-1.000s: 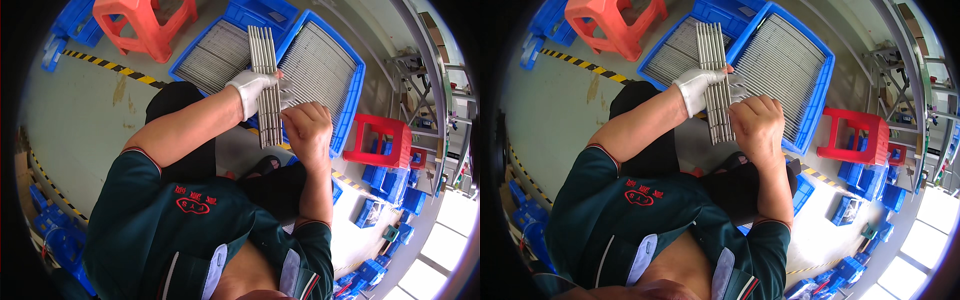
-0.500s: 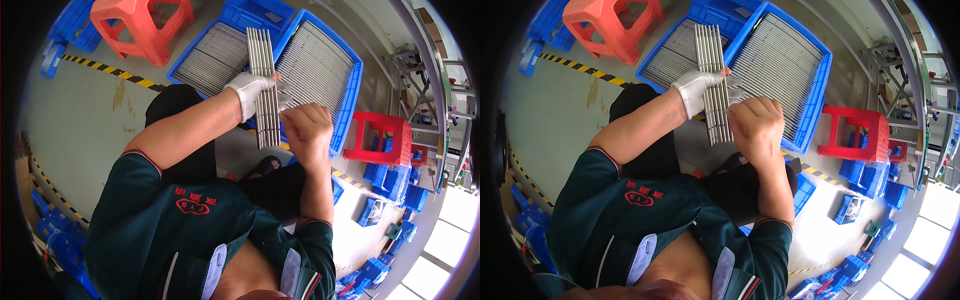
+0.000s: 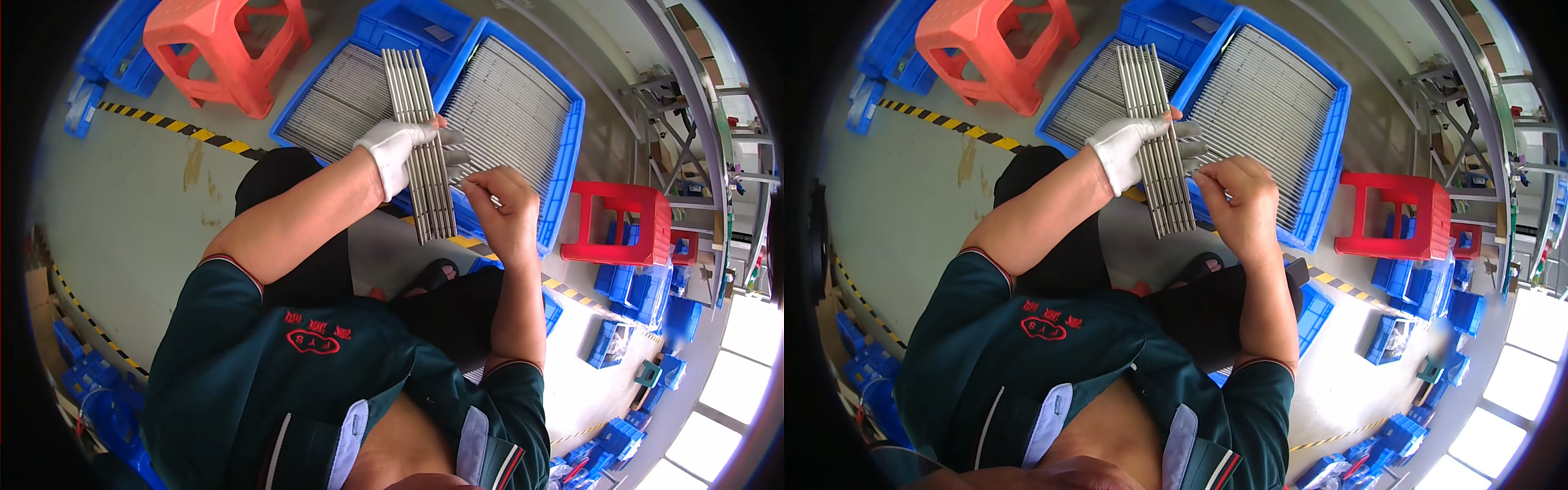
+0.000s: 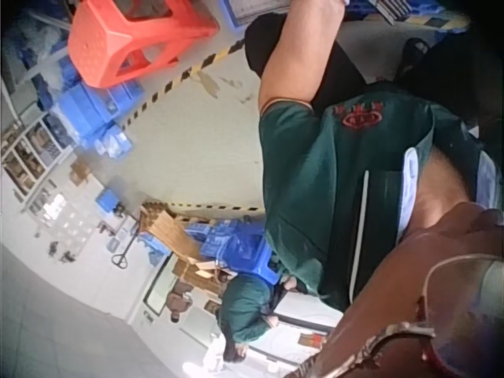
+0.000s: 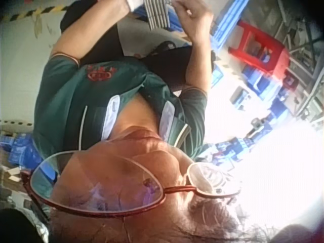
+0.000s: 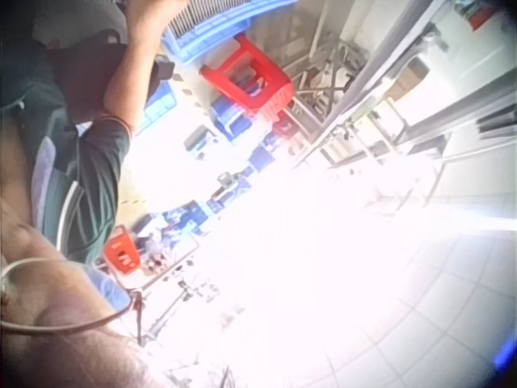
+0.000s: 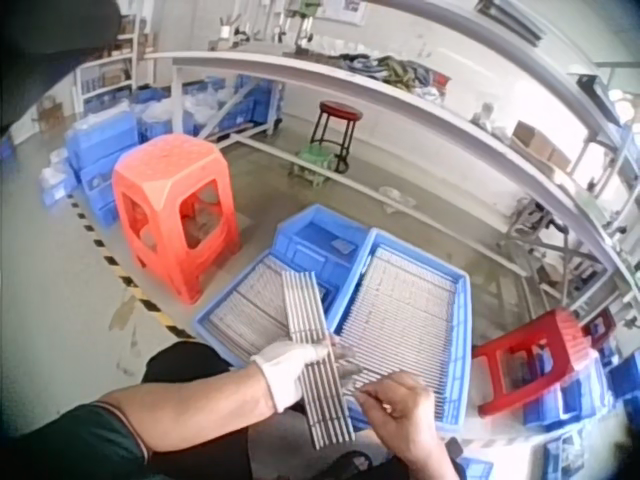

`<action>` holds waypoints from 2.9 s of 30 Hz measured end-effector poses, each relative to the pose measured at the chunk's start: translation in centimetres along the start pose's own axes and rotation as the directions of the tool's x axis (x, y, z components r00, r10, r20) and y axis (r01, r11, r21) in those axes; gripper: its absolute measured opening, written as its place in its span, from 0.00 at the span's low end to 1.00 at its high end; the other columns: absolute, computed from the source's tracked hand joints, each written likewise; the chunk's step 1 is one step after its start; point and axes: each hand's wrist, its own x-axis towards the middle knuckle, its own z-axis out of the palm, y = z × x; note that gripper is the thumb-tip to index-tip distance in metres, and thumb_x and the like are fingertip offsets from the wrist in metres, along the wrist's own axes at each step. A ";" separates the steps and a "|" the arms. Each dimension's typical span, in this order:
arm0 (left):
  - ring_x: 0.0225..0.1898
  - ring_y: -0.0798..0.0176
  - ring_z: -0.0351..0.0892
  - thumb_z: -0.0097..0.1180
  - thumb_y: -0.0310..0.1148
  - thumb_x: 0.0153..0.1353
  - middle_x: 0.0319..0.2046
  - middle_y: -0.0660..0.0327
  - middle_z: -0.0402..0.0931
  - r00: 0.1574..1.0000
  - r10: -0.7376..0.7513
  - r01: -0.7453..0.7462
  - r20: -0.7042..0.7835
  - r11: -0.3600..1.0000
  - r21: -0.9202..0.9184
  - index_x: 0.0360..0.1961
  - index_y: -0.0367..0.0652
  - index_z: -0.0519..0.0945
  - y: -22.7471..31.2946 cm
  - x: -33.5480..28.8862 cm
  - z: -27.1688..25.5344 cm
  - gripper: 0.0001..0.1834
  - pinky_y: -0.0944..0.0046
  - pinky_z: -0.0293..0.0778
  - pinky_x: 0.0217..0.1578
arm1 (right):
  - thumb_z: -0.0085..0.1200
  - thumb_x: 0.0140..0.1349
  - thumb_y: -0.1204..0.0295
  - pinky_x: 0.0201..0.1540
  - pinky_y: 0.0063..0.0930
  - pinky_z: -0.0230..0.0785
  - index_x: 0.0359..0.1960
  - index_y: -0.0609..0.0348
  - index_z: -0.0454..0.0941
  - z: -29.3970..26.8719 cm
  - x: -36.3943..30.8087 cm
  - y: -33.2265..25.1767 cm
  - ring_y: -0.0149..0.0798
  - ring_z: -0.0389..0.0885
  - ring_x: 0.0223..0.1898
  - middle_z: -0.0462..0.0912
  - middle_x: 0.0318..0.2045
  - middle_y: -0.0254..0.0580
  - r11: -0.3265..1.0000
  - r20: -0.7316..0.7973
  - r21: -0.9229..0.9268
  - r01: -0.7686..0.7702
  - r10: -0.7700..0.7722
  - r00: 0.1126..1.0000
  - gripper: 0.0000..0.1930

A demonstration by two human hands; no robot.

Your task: Inspecting and aligning thin metal rods in a production facility.

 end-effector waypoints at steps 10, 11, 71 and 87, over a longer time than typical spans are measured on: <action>0.54 0.50 0.84 0.56 0.27 0.73 0.51 0.51 0.83 0.999 0.045 -0.047 0.018 0.991 0.124 0.58 0.44 0.77 -0.7 1.0 -1.0 0.14 0.48 0.82 0.57 | 0.69 0.53 0.76 0.38 0.40 0.70 0.29 0.59 0.85 0.7 0.1 -1.0 0.48 0.81 0.30 0.82 0.25 0.41 0.973 -0.021 -0.147 0.180 -0.185 0.982 0.05; 0.54 0.50 0.84 0.56 0.27 0.73 0.52 0.50 0.83 0.999 0.027 -0.029 0.023 0.992 0.120 0.58 0.44 0.77 -0.6 1.0 -1.0 0.14 0.48 0.82 0.57 | 0.69 0.53 0.76 0.38 0.40 0.70 0.29 0.59 0.85 0.5 0.2 -1.3 0.48 0.81 0.30 0.82 0.25 0.40 0.969 -0.027 -0.158 0.190 -0.197 0.980 0.05; 0.82 0.49 0.44 0.53 0.59 0.71 0.80 0.55 0.53 0.804 0.058 -0.270 0.592 -0.851 0.451 0.77 0.48 0.62 -0.8 26.6 13.0 0.41 0.46 0.47 0.80 | 0.72 0.48 0.76 0.32 0.34 0.72 0.39 0.59 0.86 -6.9 -13.1 -0.4 0.41 0.82 0.31 0.83 0.31 0.36 0.974 -0.232 0.196 0.112 -0.065 0.971 0.14; 0.83 0.49 0.39 0.32 0.52 0.80 0.82 0.58 0.45 0.871 0.159 -0.112 0.465 -0.857 0.503 0.81 0.60 0.54 -1.9 27.1 13.3 0.32 0.50 0.38 0.81 | 0.72 0.48 0.78 0.30 0.33 0.71 0.38 0.59 0.86 -6.6 -11.6 -1.1 0.41 0.81 0.29 0.82 0.29 0.37 0.961 -0.196 0.230 0.154 -0.109 0.974 0.14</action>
